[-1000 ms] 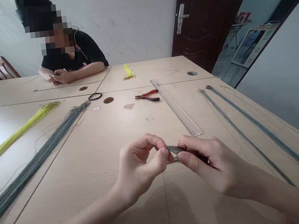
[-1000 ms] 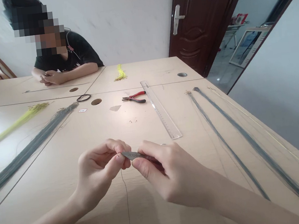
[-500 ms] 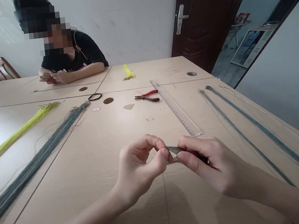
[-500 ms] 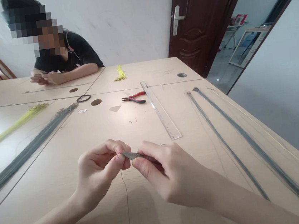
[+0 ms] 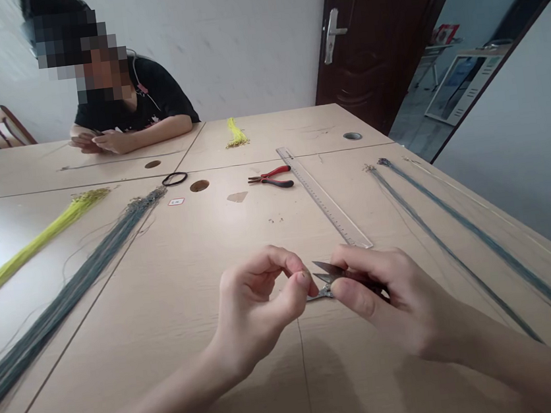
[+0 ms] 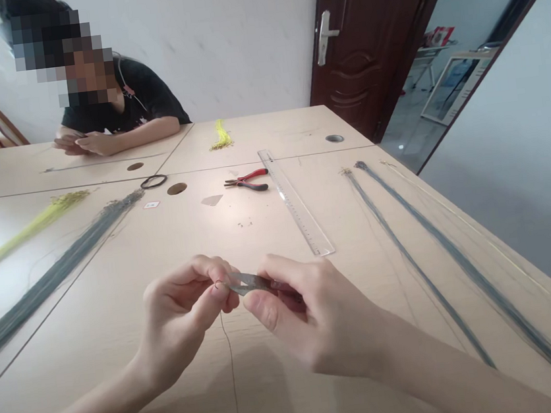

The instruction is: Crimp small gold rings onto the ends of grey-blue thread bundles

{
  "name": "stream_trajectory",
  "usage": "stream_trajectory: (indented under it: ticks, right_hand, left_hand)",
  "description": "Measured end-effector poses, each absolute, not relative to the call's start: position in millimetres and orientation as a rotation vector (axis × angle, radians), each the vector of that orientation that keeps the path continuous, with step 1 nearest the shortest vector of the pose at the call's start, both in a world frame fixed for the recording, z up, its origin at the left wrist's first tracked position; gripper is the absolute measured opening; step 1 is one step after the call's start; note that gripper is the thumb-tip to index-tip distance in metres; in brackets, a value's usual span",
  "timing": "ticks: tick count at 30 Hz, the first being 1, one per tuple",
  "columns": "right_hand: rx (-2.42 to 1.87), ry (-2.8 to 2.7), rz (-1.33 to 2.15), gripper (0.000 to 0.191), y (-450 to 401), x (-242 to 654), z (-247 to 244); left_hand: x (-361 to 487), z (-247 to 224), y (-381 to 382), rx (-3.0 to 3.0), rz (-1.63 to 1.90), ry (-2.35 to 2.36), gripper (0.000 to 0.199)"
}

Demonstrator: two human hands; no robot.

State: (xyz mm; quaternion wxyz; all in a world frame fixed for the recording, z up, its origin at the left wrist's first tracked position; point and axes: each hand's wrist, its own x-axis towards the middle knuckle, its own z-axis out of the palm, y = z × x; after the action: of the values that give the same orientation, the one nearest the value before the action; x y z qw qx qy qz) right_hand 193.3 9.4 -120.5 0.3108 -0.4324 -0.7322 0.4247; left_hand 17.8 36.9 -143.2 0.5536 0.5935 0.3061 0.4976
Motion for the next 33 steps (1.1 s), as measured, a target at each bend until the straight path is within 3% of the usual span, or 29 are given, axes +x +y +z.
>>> stream_trajectory:
  ticks: [7,33]
  right_hand:
    - [-1.182,-1.95,1.088,0.032,9.9,190.4,-121.1]
    - [-1.182,-1.979,1.049,0.031,9.1,191.0,-121.7]
  left_hand:
    - [15.8,-145.2,36.6,1.402,1.155,0.722,0.013]
    - [17.1,-145.6,37.3,1.407,1.145,0.725,0.012]
